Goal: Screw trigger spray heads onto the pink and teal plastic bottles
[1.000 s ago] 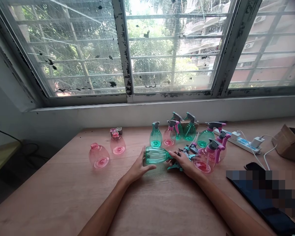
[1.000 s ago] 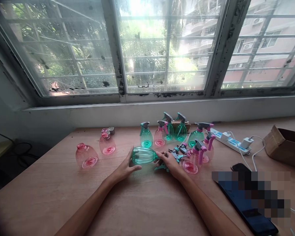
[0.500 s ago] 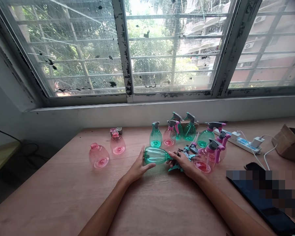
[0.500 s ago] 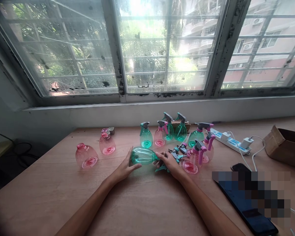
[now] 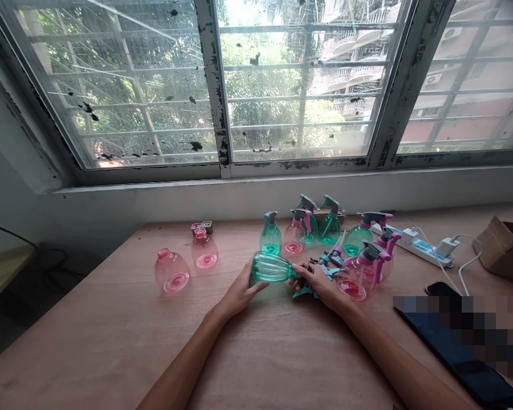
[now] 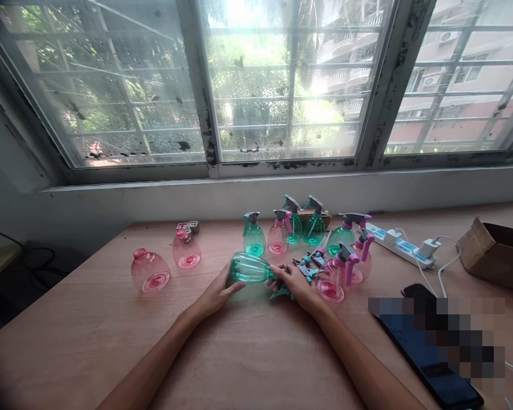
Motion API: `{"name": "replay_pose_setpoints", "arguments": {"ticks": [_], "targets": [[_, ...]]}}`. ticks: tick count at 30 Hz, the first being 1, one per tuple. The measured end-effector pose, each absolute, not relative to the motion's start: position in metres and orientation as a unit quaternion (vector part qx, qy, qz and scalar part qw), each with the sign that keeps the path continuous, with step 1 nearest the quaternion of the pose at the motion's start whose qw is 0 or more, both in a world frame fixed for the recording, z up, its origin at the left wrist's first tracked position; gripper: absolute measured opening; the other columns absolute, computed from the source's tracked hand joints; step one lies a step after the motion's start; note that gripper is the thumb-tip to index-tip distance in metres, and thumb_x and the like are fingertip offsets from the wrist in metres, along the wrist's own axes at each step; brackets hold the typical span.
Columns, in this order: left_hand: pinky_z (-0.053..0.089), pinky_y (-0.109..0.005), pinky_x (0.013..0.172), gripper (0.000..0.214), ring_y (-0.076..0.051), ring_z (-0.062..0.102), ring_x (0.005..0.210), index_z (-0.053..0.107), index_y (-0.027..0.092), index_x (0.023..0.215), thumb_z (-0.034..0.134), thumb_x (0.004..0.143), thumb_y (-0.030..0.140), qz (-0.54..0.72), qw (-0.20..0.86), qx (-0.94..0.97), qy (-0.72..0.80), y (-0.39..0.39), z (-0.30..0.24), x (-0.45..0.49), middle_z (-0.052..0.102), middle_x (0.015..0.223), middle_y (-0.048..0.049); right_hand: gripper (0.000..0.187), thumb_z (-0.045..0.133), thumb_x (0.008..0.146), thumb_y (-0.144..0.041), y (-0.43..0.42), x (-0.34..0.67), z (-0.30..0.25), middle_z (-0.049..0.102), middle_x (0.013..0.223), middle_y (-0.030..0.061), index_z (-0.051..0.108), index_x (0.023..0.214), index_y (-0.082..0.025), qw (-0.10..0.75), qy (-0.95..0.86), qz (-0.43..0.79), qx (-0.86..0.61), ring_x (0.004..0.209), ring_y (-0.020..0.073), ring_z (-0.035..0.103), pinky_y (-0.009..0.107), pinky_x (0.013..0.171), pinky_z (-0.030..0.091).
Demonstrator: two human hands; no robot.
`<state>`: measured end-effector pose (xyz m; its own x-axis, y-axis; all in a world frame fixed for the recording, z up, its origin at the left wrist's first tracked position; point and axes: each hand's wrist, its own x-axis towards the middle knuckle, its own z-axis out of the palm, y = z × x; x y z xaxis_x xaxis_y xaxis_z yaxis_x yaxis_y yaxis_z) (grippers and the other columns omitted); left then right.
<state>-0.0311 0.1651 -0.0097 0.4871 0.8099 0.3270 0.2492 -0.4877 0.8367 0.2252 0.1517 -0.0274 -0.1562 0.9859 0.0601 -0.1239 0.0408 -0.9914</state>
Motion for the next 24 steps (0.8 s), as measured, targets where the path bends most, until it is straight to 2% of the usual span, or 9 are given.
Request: {"name": "replay_pose_setpoints", "arguments": {"ticks": [2, 4, 9, 11, 16, 18, 24], "targets": [[0.029, -0.046, 0.119, 0.063, -0.03, 0.042, 0.14, 0.038, 0.027, 0.149, 0.059, 0.092, 0.043, 0.369, 0.37, 0.782, 0.34, 0.1655, -0.0083, -0.0309, 0.048, 0.152, -0.009, 0.041, 0.072, 0.079, -0.059, 0.1521, 0.2253, -0.0279, 0.076, 0.072, 0.0043, 0.064, 0.081, -0.019, 0.498, -0.522, 0.555, -0.414, 0.053, 0.016, 0.066, 0.028, 0.054, 0.052], [0.03, -0.046, 0.118, 0.06, -0.029, 0.044, 0.138, 0.041, 0.027, 0.147, 0.059, 0.092, 0.043, 0.366, 0.362, 0.784, 0.345, 0.1667, -0.009, -0.0311, 0.05, 0.15, -0.0092, 0.04, 0.072, 0.08, -0.058, 0.1525, 0.2256, -0.0283, 0.077, 0.072, 0.0043, 0.064, 0.081, -0.019, 0.498, -0.523, 0.555, -0.414, 0.053, 0.0157, 0.066, 0.028, 0.054, 0.052], [0.023, -0.045, 0.121, 0.079, -0.029, 0.037, 0.143, 0.028, 0.028, 0.153, 0.068, 0.087, 0.041, 0.373, 0.349, 0.782, 0.356, 0.1681, -0.0125, -0.0321, 0.044, 0.154, -0.009, 0.038, 0.07, 0.082, -0.056, 0.1519, 0.2261, -0.0283, 0.077, 0.073, 0.0042, 0.064, 0.082, -0.018, 0.5, -0.525, 0.554, -0.41, 0.054, 0.0148, 0.065, 0.027, 0.055, 0.051], [0.025, -0.044, 0.12, 0.08, -0.029, 0.037, 0.143, 0.026, 0.028, 0.154, 0.068, 0.087, 0.042, 0.369, 0.356, 0.783, 0.353, 0.1669, -0.0106, -0.0319, 0.042, 0.156, -0.0088, 0.038, 0.07, 0.082, -0.056, 0.1511, 0.2255, -0.0276, 0.077, 0.073, 0.0041, 0.064, 0.081, -0.018, 0.5, -0.525, 0.554, -0.41, 0.053, 0.0148, 0.065, 0.027, 0.055, 0.051], [0.036, -0.044, 0.114, 0.053, -0.029, 0.05, 0.132, 0.046, 0.025, 0.144, 0.054, 0.095, 0.045, 0.367, 0.365, 0.783, 0.346, 0.1644, -0.005, -0.0309, 0.055, 0.145, -0.0096, 0.038, 0.07, 0.082, -0.056, 0.1503, 0.2247, -0.0272, 0.077, 0.073, 0.0043, 0.064, 0.082, -0.018, 0.499, -0.523, 0.556, -0.411, 0.054, 0.0152, 0.065, 0.028, 0.056, 0.052], [0.035, -0.045, 0.114, 0.053, -0.029, 0.05, 0.132, 0.048, 0.026, 0.142, 0.056, 0.094, 0.045, 0.369, 0.362, 0.783, 0.345, 0.1652, -0.0062, -0.0311, 0.056, 0.143, -0.0091, 0.038, 0.071, 0.082, -0.056, 0.1511, 0.2252, -0.0279, 0.077, 0.072, 0.0041, 0.065, 0.082, -0.018, 0.499, -0.522, 0.555, -0.412, 0.054, 0.0151, 0.065, 0.028, 0.055, 0.051], [0.021, -0.045, 0.122, 0.08, -0.028, 0.033, 0.146, 0.025, 0.027, 0.155, 0.067, 0.087, 0.039, 0.375, 0.354, 0.78, 0.353, 0.1684, -0.0129, -0.0324, 0.037, 0.16, -0.0084, 0.038, 0.07, 0.082, -0.056, 0.1524, 0.2262, -0.0287, 0.076, 0.072, 0.0036, 0.065, 0.081, -0.019, 0.499, -0.526, 0.554, -0.408, 0.055, 0.0154, 0.065, 0.028, 0.056, 0.051]]}}
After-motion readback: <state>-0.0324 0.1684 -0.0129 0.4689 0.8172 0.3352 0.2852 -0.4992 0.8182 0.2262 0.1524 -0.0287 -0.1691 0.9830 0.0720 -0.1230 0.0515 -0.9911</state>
